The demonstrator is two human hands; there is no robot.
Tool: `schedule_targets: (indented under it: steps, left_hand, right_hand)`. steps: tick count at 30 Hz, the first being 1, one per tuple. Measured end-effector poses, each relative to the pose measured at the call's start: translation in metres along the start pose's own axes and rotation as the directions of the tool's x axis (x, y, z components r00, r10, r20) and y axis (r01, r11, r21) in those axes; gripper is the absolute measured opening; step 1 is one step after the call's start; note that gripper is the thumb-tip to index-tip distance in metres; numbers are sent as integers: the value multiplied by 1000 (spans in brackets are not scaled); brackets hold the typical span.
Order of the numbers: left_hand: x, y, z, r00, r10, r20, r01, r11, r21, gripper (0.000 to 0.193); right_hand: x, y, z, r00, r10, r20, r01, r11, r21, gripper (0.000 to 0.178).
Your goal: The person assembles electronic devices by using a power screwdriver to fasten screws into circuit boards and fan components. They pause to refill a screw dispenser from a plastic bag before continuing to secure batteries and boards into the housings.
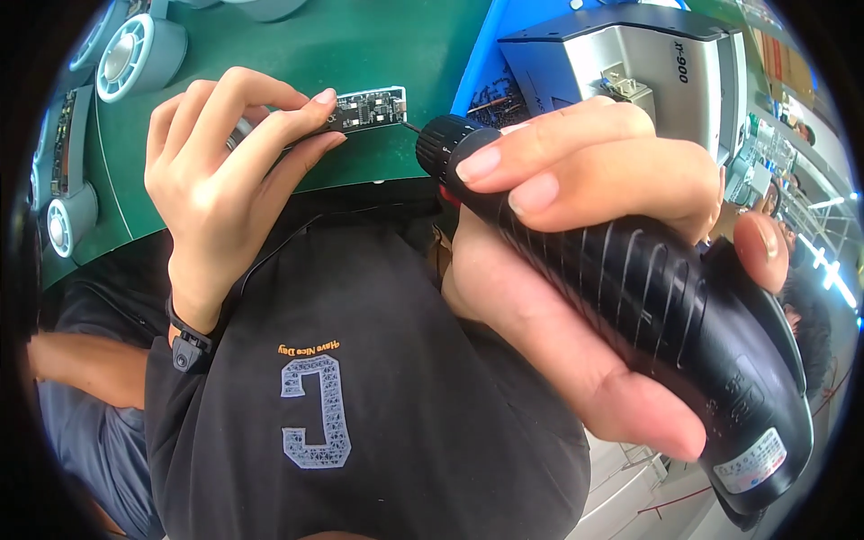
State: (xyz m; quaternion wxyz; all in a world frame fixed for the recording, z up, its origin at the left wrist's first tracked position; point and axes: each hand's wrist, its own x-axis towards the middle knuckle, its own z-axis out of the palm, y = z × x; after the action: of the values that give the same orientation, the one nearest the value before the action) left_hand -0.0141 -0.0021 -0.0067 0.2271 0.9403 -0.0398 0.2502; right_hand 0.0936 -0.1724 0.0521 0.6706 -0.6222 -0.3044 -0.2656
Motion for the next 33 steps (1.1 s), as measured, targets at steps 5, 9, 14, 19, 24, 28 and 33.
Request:
schedule_targets:
  steps: [5, 9, 14, 19, 24, 28, 33]
  left_hand:
    - [1, 0, 2, 1000, -4, -7, 4, 1000, 3, 29]
    - [2, 1, 4, 1000, -2, -14, 2, 1000, 6, 29]
    - [3, 2, 2, 1000, -6, -1, 7, 1000, 15, 29]
    - [4, 4, 2, 1000, 4, -3, -4, 1000, 9, 30]
    - [6, 5, -2, 1000, 13, 3, -14, 1000, 26, 29]
    - [12, 17, -7, 1000, 0, 29, 0, 1000, 25, 28]
    - [14, 23, -4, 999, -6, 45, 4, 999, 36, 24]
  right_hand:
    - [-4, 7, 2, 1000, 16, 24, -16, 999, 38, 86]
    - [-8, 10, 11, 1000, -1, -14, 2, 998, 70, 85]
    - [-9, 8, 0, 989, -41, 139, 34, 998, 54, 84]
    - [-12, 12, 5, 999, -44, 13, 43, 996, 81, 82]
    - [-17, 8, 6, 979, -147, 143, 151, 988, -18, 79]
    - [-3, -4, -16, 983, -179, -44, 177, 984, -35, 78]
    - [58, -24, -88, 933, -302, -195, 296, 953, -63, 79]
